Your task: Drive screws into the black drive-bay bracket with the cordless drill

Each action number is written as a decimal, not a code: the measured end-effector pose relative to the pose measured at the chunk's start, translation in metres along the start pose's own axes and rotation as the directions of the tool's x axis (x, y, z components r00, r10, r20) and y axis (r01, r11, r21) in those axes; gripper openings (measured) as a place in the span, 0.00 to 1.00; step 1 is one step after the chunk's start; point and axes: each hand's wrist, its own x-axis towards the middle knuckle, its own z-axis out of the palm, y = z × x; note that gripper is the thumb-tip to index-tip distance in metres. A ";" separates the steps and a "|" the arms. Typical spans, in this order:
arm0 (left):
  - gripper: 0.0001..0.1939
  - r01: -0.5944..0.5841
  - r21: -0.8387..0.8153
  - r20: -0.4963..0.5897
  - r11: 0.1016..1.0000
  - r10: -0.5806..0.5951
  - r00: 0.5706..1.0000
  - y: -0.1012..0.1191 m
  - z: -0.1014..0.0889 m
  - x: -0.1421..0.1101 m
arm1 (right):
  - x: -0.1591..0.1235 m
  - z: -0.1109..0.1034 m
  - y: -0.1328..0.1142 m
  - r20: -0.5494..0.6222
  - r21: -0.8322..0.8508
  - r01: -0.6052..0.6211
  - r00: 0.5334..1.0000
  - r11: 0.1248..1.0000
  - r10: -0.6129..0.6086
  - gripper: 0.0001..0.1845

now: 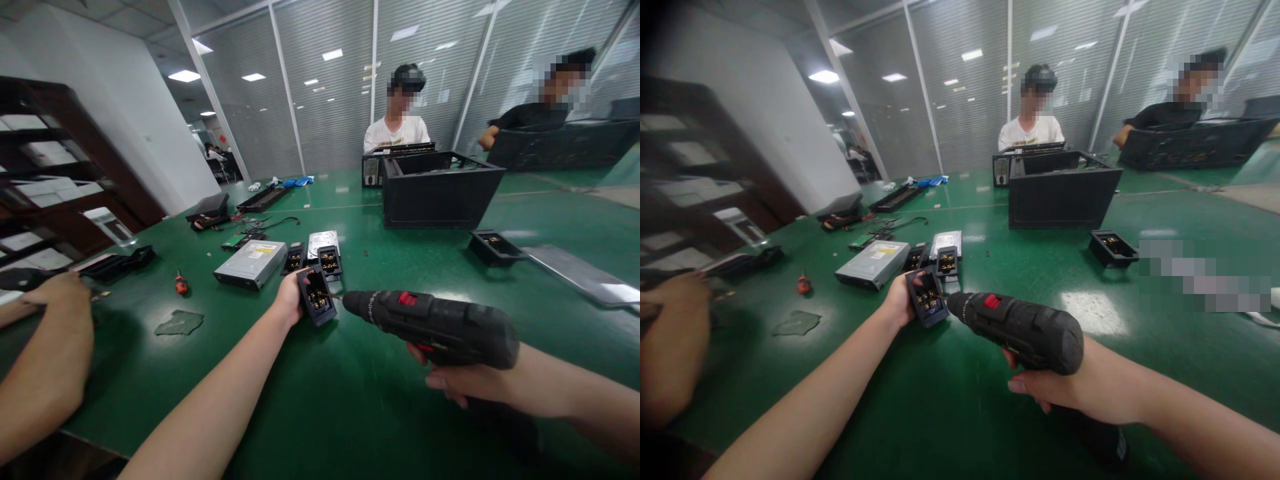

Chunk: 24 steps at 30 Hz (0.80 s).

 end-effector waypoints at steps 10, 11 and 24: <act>0.06 -0.001 -0.012 -0.002 1.000 0.001 1.000 0.001 0.001 -0.003 | 0.000 -0.002 0.000 0.000 -0.015 -0.013 1.000 1.000 0.013 0.13; 0.06 -0.005 -0.009 -0.006 1.000 0.005 1.000 0.001 0.002 -0.003 | 0.000 -0.002 0.000 -0.002 -0.016 -0.015 1.000 1.000 0.014 0.13; 0.07 -0.012 0.002 0.008 1.000 0.012 1.000 0.001 0.000 -0.001 | 0.000 -0.001 0.000 0.001 -0.004 -0.006 1.000 1.000 0.006 0.12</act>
